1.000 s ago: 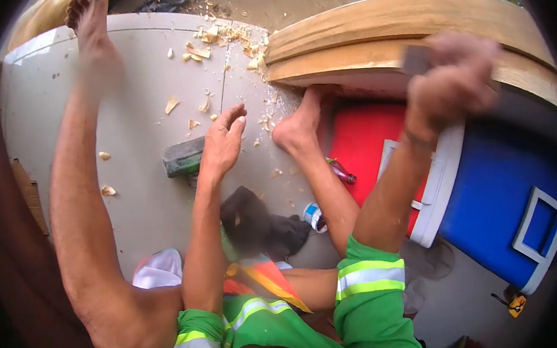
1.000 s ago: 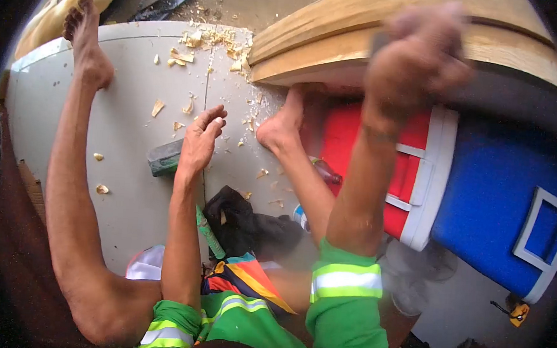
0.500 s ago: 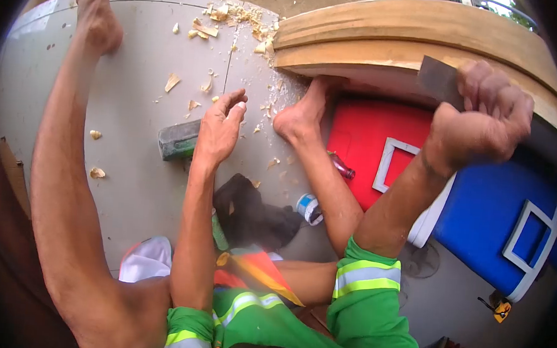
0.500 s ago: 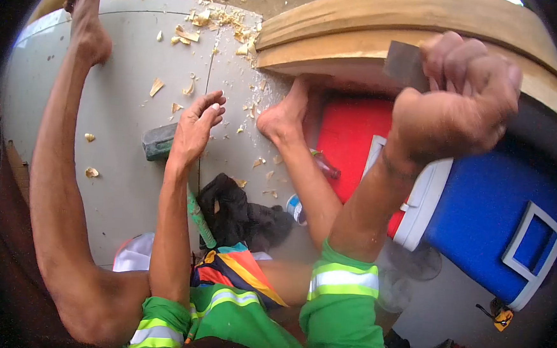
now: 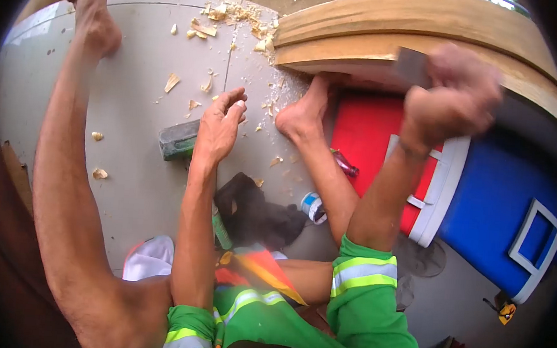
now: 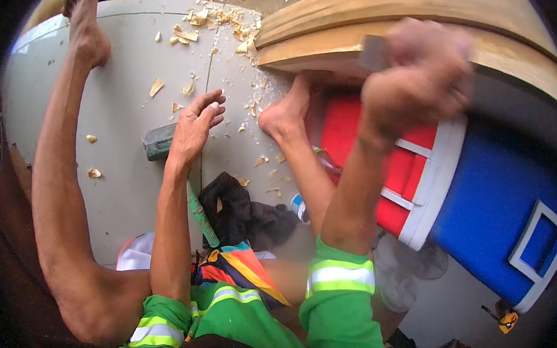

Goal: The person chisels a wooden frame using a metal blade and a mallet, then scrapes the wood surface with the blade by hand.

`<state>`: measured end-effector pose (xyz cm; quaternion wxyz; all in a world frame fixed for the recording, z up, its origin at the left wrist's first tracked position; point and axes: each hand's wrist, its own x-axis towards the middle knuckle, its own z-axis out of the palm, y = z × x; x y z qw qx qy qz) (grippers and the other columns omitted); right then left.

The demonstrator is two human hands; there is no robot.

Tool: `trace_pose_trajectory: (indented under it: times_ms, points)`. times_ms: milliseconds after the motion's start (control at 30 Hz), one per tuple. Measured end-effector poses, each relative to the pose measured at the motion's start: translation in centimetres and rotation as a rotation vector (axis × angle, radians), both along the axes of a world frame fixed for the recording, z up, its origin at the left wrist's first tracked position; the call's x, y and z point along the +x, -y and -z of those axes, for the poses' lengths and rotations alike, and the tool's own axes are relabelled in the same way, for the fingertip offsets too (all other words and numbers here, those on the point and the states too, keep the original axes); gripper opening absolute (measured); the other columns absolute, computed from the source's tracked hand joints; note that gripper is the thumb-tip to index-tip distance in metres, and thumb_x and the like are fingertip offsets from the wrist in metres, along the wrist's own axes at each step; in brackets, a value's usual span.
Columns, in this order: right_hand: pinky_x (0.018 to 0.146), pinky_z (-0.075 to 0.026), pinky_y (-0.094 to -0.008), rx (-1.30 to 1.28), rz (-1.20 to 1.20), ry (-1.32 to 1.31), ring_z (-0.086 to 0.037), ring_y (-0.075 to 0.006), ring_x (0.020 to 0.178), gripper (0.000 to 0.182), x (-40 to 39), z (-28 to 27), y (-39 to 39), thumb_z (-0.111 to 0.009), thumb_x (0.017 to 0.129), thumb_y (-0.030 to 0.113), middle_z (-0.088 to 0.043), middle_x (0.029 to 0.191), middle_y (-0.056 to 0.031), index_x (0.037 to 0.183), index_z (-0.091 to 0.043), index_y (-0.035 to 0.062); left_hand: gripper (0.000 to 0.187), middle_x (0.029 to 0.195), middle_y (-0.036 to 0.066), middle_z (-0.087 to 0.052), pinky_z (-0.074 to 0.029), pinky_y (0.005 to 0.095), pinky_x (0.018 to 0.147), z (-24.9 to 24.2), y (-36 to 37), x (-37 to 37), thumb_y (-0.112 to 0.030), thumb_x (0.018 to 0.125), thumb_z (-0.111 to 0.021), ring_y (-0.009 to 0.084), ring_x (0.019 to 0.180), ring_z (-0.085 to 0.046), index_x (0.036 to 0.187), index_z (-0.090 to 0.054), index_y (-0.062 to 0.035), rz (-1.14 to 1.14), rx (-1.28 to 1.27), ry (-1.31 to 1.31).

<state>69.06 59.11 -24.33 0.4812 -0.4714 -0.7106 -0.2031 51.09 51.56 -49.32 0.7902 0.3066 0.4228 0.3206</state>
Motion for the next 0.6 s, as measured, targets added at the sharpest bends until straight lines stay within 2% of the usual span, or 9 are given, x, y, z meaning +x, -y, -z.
trace_pose_trajectory:
  times_ms: [67,133,233,300,400,467,500,567,600]
  points:
    - [0.047,-0.035,-0.0298,0.136,0.079,0.209,-0.038,-0.0122,0.047,0.034,0.7,-0.4,-0.1,-0.042,0.101,0.013,-0.039,0.053,-0.0035,0.067,-0.038,0.0065,0.044,0.137,0.019,-0.06,-0.052,0.0375,0.103,-0.1,0.0,-0.2,-0.019,0.105,-0.05,0.027,0.122,-0.061,0.143,-0.051,0.0041,-0.025,-0.031,0.028]
    - [0.048,-0.038,-0.0288,-0.013,-0.047,-0.067,-0.044,-0.0125,0.05,0.017,1.3,-0.5,0.5,-0.044,0.096,0.003,-0.047,0.057,-0.0049,0.079,-0.047,0.0036,0.045,0.137,0.019,-0.06,-0.052,0.0374,0.103,0.0,0.0,-0.1,-0.018,0.105,-0.05,0.027,0.122,-0.061,0.143,-0.051,0.0042,-0.016,-0.027,0.007]
    - [0.05,-0.042,-0.0265,-0.07,-0.129,0.102,-0.05,-0.0132,0.054,0.012,2.5,-1.3,0.3,-0.041,0.097,0.001,-0.056,0.062,-0.0081,0.092,-0.052,0.0021,0.044,0.136,0.018,-0.06,-0.053,0.0362,0.101,-0.4,-0.5,0.0,-0.018,0.104,-0.051,0.0261,0.12,-0.062,0.143,-0.051,0.0041,0.0,0.001,-0.015]
    - [0.05,-0.042,-0.026,0.099,0.038,0.352,-0.049,-0.013,0.054,0.014,2.6,-1.8,0.4,-0.041,0.099,0.006,-0.054,0.063,-0.0075,0.089,-0.05,0.0026,0.044,0.134,0.017,-0.062,-0.054,0.0344,0.098,0.0,0.0,-0.1,-0.017,0.103,-0.052,0.0239,0.118,-0.063,0.141,-0.053,0.0041,-0.02,-0.005,-0.001]
    - [0.046,-0.038,-0.0254,-0.111,-0.216,-0.05,-0.045,-0.0121,0.054,0.019,2.6,-4.8,1.7,-0.043,0.102,0.01,-0.05,0.065,-0.0057,0.084,-0.045,0.0044,0.044,0.134,0.017,-0.061,-0.054,0.0349,0.099,-0.3,0.1,-0.6,-0.017,0.103,-0.052,0.0238,0.119,-0.062,0.141,-0.053,0.0041,-0.042,-0.042,0.021]
    - [0.044,-0.032,-0.0243,0.042,0.029,-0.049,-0.038,-0.0109,0.051,0.027,-0.7,-2.0,0.4,-0.043,0.096,0.01,-0.043,0.059,-0.0041,0.07,-0.038,0.0056,0.044,0.135,0.017,-0.061,-0.053,0.0349,0.099,-0.4,0.0,-0.4,-0.017,0.103,-0.052,0.0236,0.119,-0.062,0.141,-0.052,0.0045,-0.025,-0.034,0.005]
    - [0.045,-0.03,-0.0237,-0.078,-0.096,-0.364,-0.035,-0.011,0.048,0.031,-1.2,-1.2,0.3,-0.047,0.087,0.004,-0.038,0.055,-0.0029,0.058,-0.035,0.0058,0.044,0.135,0.017,-0.061,-0.053,0.0348,0.099,-0.5,-0.1,-0.3,-0.017,0.103,-0.052,0.0235,0.12,-0.062,0.141,-0.052,0.0047,-0.017,-0.027,0.0]
    - [0.047,-0.043,-0.0284,-0.172,-0.223,-0.146,-0.041,-0.0159,0.051,0.018,1.4,-1.9,0.6,-0.054,0.077,-0.01,-0.043,0.061,-0.0047,0.073,-0.041,0.002,0.045,0.135,0.017,-0.061,-0.053,0.035,0.1,-0.3,-0.6,-0.4,-0.018,0.103,-0.052,0.0238,0.12,-0.062,0.142,-0.051,0.0049,-0.034,-0.018,0.008]
    - [0.048,-0.046,-0.0308,-0.077,-0.082,0.049,-0.043,-0.0176,0.051,0.018,2.2,-2.0,1.1,-0.056,0.075,-0.011,-0.044,0.063,-0.0053,0.077,-0.042,0.001,0.045,0.135,0.017,-0.061,-0.053,0.0352,0.101,-0.2,0.0,-0.3,-0.018,0.103,-0.051,0.024,0.12,-0.061,0.142,-0.051,0.005,-0.028,-0.03,0.015]
